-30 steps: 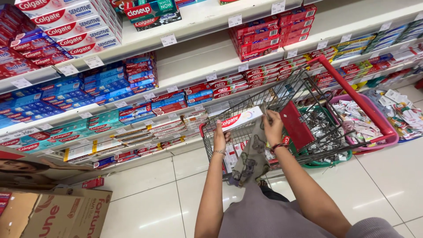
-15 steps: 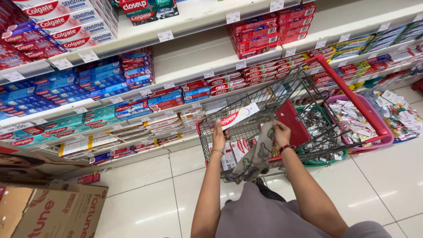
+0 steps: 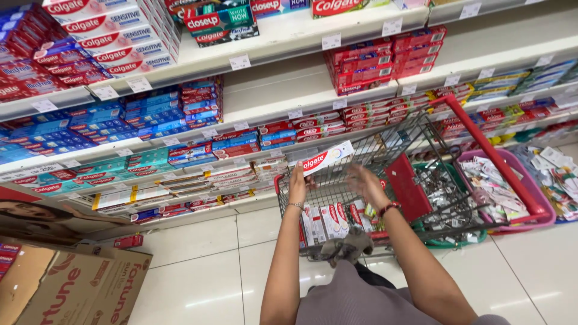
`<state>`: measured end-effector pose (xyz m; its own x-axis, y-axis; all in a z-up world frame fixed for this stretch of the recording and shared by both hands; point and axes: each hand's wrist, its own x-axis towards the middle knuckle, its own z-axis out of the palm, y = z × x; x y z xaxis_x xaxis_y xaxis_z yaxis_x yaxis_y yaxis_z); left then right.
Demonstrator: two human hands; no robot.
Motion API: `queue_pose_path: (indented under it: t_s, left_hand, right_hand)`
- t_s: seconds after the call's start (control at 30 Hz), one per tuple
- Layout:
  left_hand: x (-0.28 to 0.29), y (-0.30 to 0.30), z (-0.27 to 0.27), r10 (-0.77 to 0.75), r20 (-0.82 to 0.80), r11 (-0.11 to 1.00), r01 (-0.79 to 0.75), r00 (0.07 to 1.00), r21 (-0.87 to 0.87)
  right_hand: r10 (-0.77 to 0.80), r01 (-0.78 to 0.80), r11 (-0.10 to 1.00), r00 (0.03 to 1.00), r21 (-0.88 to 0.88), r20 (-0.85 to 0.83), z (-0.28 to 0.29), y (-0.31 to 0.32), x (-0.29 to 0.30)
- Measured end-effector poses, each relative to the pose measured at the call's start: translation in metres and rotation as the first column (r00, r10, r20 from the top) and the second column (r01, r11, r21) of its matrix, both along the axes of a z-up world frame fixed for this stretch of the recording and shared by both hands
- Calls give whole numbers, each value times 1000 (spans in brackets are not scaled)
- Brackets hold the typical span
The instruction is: Picking up and inspecting different brands of toothpaste from a shelf in a store and placing some in a cart.
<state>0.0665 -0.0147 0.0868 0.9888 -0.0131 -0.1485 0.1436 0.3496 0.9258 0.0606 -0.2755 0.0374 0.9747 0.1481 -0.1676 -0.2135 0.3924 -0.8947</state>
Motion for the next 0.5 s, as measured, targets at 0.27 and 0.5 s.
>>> queue_pose_path:
  t_s: [0.27, 0.5]
  left_hand:
    - [80, -13, 114, 35, 230, 999, -33, 973, -14]
    - [156, -32, 211, 43, 801, 701, -589, 597, 401]
  right_hand:
    - [-65, 184, 973, 798, -139, 600, 199, 12, 83]
    - [-264, 486, 873, 536, -38, 802, 286, 5, 143]
